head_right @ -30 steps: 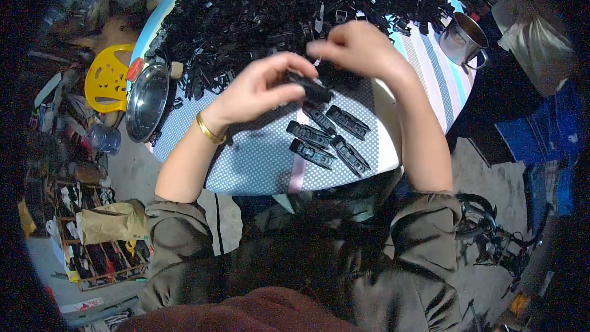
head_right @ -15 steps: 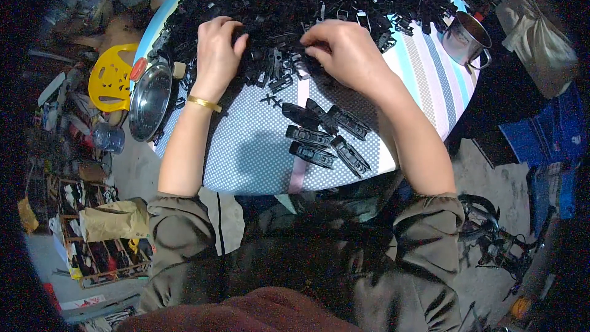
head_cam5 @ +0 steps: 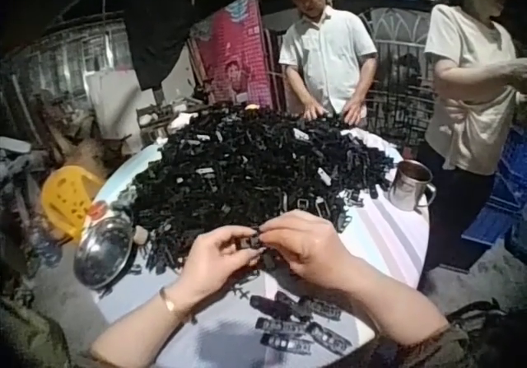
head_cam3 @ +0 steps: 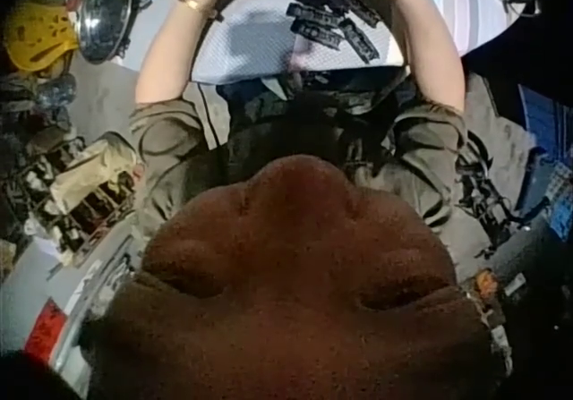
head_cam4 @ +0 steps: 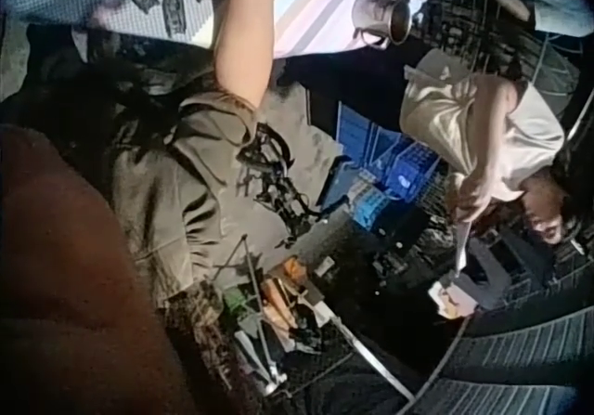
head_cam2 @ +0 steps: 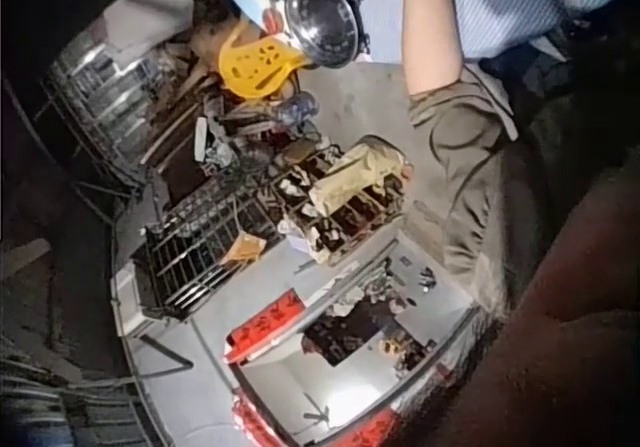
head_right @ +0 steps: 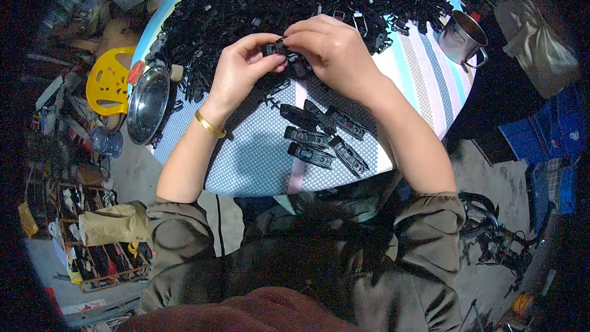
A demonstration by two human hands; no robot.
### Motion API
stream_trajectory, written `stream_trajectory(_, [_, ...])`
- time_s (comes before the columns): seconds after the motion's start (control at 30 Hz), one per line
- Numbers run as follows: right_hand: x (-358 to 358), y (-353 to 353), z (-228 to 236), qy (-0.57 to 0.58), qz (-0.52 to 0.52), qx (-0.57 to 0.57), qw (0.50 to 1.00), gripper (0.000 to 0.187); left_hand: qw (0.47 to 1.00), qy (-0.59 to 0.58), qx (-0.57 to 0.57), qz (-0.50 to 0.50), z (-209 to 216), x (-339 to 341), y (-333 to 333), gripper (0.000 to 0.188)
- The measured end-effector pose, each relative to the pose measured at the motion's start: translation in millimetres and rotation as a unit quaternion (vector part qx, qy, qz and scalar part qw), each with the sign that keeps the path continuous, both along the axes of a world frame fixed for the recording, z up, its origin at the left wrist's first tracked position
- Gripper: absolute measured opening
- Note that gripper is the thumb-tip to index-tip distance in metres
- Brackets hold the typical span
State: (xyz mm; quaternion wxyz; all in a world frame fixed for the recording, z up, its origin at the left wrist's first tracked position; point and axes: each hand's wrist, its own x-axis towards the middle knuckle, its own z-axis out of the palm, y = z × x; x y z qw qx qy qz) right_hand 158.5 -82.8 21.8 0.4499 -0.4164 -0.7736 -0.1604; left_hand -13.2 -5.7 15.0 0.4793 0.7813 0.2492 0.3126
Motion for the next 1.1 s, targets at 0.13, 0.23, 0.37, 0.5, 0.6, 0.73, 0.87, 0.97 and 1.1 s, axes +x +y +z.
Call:
stream_trajectory(0.13, [-4,-3,1,-0.045,-0.019,0.011,0.999,0.022,0.963,-0.124,-0.232,-0.058,-1,1,-2,0.032])
stream_trajectory(0.23, [-7,-6,1,-0.075,-0.048,0.013,0.996,0.024,0.935,-0.148,-0.321,-0.040,-4,1,-1,0.032])
stream_trajectory(0.37, [-11,-9,0,-0.089,-0.071,0.014,0.993,0.022,0.916,-0.168,-0.363,-0.013,-6,2,-4,0.032])
stream_trajectory(0.5, [-16,-8,-2,-0.088,-0.070,0.021,0.993,0.021,0.897,-0.177,-0.400,-0.061,-9,1,-3,0.033])
stream_trajectory(0.6, [-15,-7,-6,-0.077,-0.056,0.022,0.995,0.020,0.875,-0.198,-0.428,-0.105,-11,1,-2,0.033])
stream_trajectory(0.73, [-13,-4,-2,-0.099,-0.050,0.021,0.994,0.021,0.873,-0.222,-0.407,-0.152,-11,2,5,0.031])
stream_trajectory(0.87, [0,-5,7,-0.080,-0.029,0.021,0.996,0.024,0.859,-0.252,-0.395,-0.204,-5,4,2,0.037])
stream_trajectory(0.97, [27,-10,20,0.269,0.021,-0.172,0.948,0.020,0.917,-0.210,-0.312,-0.136,4,1,-5,0.045])
stream_trajectory(1.1, [66,-25,28,0.148,-0.176,-0.404,0.885,0.031,0.919,-0.174,-0.339,-0.097,-7,4,2,0.044])
